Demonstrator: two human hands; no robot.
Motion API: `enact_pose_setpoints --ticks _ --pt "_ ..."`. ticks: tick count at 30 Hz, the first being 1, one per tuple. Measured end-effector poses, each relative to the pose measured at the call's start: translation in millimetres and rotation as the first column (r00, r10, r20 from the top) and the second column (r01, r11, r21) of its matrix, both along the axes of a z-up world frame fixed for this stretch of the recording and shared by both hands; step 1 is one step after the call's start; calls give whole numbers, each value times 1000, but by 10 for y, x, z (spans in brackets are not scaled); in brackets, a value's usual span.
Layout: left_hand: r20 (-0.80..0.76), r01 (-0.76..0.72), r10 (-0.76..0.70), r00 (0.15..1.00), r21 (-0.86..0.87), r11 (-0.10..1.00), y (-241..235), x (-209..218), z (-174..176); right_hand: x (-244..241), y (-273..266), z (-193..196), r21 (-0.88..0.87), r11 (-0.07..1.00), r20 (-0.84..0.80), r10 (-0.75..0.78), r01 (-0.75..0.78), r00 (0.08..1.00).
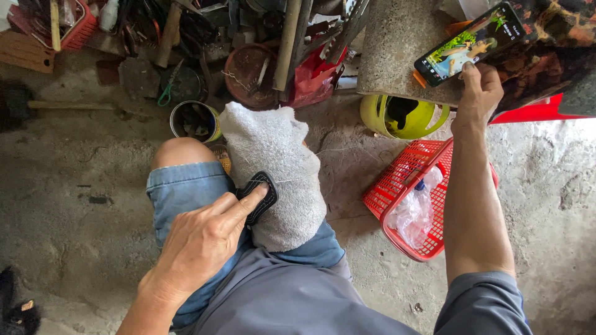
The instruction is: The person sits on the floor and sews a black sandal sole using a needle and white thread. They repeatedly push the needle through the sole and pull the thread to create stitches along the edge.
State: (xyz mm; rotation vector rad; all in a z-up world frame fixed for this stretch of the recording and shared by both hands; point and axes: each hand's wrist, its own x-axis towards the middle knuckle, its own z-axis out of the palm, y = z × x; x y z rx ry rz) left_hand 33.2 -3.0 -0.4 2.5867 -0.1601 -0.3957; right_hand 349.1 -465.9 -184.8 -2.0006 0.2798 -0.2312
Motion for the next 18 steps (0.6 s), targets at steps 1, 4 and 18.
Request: enact_pose_setpoints --ticks 1,4,18 --pt "0 0 0 1000 0 1000 -1 3 1 4 0 -13 0 1000 0 0 0 1000" --pt "-3 -1 1 1000 -20 1000 -10 12 -1 9 -29 -48 -29 1000 42 5 -4 999" --pt "207 -34 38 978 -23 999 14 -89 -1 -1912 1679 779 -333 824 157 529 -459 834"
